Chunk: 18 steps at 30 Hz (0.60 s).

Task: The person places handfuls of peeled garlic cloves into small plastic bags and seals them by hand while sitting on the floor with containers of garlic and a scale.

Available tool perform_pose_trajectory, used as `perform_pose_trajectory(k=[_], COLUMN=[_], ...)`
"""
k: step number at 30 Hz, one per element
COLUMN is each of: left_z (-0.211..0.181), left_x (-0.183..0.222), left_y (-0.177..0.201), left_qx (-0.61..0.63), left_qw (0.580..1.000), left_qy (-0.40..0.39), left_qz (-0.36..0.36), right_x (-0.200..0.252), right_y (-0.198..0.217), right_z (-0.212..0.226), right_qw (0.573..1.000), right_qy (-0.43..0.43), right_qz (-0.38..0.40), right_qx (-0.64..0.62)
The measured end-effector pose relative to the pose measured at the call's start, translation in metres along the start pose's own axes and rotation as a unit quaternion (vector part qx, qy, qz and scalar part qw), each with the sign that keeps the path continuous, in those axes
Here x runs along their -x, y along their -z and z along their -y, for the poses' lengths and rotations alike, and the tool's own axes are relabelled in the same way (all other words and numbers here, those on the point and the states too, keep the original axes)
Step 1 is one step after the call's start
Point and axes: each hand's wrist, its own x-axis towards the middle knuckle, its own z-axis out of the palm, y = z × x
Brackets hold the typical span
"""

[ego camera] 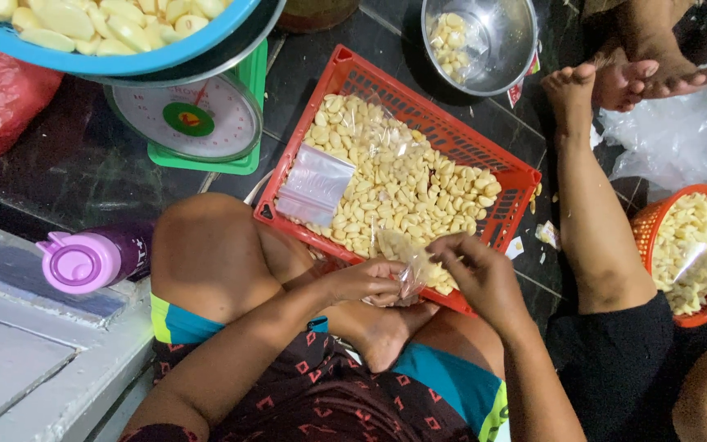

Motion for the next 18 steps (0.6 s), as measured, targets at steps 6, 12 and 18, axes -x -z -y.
perform_pose_trajectory(k=[6,12,18], left_z=[0.016,0.031,0.021], left_x=[-0.003,-0.003,-0.007], left_y=[0.008,0.013,0.005], left_qx=[0.012,0.016,0.007], left_qw=[1.0,0.999,0.999], left_qy=[-0.002,0.004,0.028], left_qz=[0.017,0.031,0.033], right_x=[-0.119,-0.18,-0.158], right_y=[-0.037,-0.101,-0.102], right_z=[-0.095,-0.102,-0.112], right_qw=[0.993,0.99,0.992], right_qy=[0.006,0.081,0.05], right_qz=[-0.037,-0.113,-0.061], right_qx=[-0.108,0.033,0.096])
